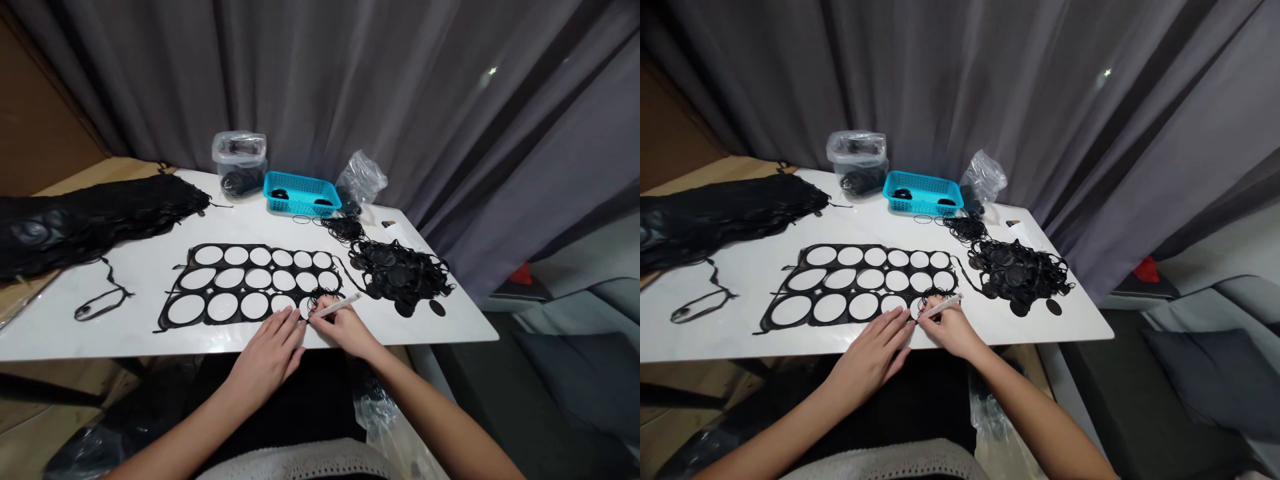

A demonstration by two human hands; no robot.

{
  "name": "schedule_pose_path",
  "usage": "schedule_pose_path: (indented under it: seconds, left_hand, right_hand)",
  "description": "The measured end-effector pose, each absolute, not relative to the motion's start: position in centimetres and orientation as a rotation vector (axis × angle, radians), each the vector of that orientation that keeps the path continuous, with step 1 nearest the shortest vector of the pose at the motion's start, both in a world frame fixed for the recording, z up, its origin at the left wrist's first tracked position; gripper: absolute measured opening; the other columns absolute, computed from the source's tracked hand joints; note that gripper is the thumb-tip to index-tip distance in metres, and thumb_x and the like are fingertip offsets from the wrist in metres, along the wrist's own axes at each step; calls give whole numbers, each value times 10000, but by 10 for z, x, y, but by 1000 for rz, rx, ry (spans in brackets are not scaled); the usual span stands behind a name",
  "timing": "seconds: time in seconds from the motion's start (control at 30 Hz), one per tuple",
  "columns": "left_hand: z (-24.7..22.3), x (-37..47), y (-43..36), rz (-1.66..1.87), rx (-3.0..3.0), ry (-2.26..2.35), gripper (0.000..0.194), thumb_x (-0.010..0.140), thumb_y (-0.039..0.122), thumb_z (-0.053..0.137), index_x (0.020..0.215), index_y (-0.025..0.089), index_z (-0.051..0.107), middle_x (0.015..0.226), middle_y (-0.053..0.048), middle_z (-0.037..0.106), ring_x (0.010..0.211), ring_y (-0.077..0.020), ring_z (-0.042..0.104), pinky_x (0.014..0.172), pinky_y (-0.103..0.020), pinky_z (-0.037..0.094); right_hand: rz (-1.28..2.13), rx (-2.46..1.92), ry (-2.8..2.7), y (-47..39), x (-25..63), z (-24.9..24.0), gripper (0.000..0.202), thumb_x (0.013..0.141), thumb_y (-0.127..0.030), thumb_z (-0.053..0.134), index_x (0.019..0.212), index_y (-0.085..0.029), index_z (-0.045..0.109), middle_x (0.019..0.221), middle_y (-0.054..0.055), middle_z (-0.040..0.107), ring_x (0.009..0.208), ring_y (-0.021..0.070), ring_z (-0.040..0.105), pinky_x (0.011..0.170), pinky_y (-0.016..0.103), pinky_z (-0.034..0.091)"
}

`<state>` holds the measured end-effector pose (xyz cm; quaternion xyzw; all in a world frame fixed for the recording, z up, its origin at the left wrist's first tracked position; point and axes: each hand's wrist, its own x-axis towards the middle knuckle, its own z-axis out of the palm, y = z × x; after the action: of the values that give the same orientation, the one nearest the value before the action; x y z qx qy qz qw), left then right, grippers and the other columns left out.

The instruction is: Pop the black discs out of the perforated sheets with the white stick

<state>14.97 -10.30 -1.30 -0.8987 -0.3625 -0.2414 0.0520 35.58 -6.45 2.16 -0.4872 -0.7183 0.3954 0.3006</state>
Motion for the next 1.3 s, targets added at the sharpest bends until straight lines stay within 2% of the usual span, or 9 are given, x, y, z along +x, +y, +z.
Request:
schedule_pose_path:
  seconds: [0.2,0.33,0.53,0.6,0.73,0.9,1.07,1.2,1.3]
  left_hand:
    - [-9,151,-103,-720,-2726,-1096,341,952,205,493,1256,88,595,1322,-176,623,1266,-330,553,1049,-475,453]
    - [-11,152,-103,-756,-2731,-1115,327,947,203,502,1250,121,594,1319,-164,628,1271,-317,557,1062,-468,440]
    - [-17,152,-103,-788,-2738,-1125,313,955,199,484,1236,121,597,1331,-171,621,1277,-314,558,1072,-474,441]
    - [-15,151,-104,-815,-2749,-1131,328,960,201,482,1265,138,583,1335,-155,622,1285,-297,555,1079,-466,444]
    - [-7,141,-109,-857,-2780,-1115,383,978,220,477,1350,140,524,1389,-152,581,1322,-274,520,1093,-451,448]
    - [-3,118,-115,-835,-2661,-1238,328,986,243,495,1282,125,576,1295,-166,624,1232,-306,571,1039,-474,478]
    - [-12,108,-118,-781,-2644,-1244,337,999,289,488,1273,123,592,1286,-158,643,1238,-308,571,1013,-461,488]
    - [-16,109,-119,-755,-2661,-1268,345,998,282,486,1296,140,587,1303,-147,644,1264,-302,556,1034,-464,469]
    - [-16,109,-119,-719,-2666,-1275,350,984,261,505,1306,145,578,1307,-138,642,1264,-308,550,1043,-467,454]
  right_hand:
    - [607,-1252,-2193,-84,348,16,127,922,-125,509,829,-208,533,853,34,598,845,200,529,797,316,423]
    - [241,-1178,-2422,-82,350,13,187,856,-48,490,945,-200,553,926,88,601,881,245,508,766,342,433]
    - [-54,-1635,-1892,0,397,33,160,898,-132,432,792,-203,529,800,85,607,786,236,539,709,332,421]
    - [119,-1696,-1772,23,407,38,125,880,-195,494,760,-206,529,757,71,627,739,225,569,686,321,437]
    - [1007,-1569,-1532,31,396,39,116,794,-231,617,712,-194,543,739,59,671,640,175,614,510,248,450]
    - [1719,-1196,-1180,5,357,33,258,713,-290,777,737,-176,547,811,80,709,764,177,695,421,159,448]
    - [1798,-1109,-1245,-27,325,24,351,722,-377,797,769,-190,504,788,29,684,699,145,673,496,196,495]
    - [1562,-1102,-1577,-49,313,22,241,828,-331,677,759,-197,489,904,35,693,808,149,649,692,259,506]
    - [1368,-1175,-1757,-58,310,23,187,846,-297,620,748,-203,492,906,23,690,800,157,622,730,279,479]
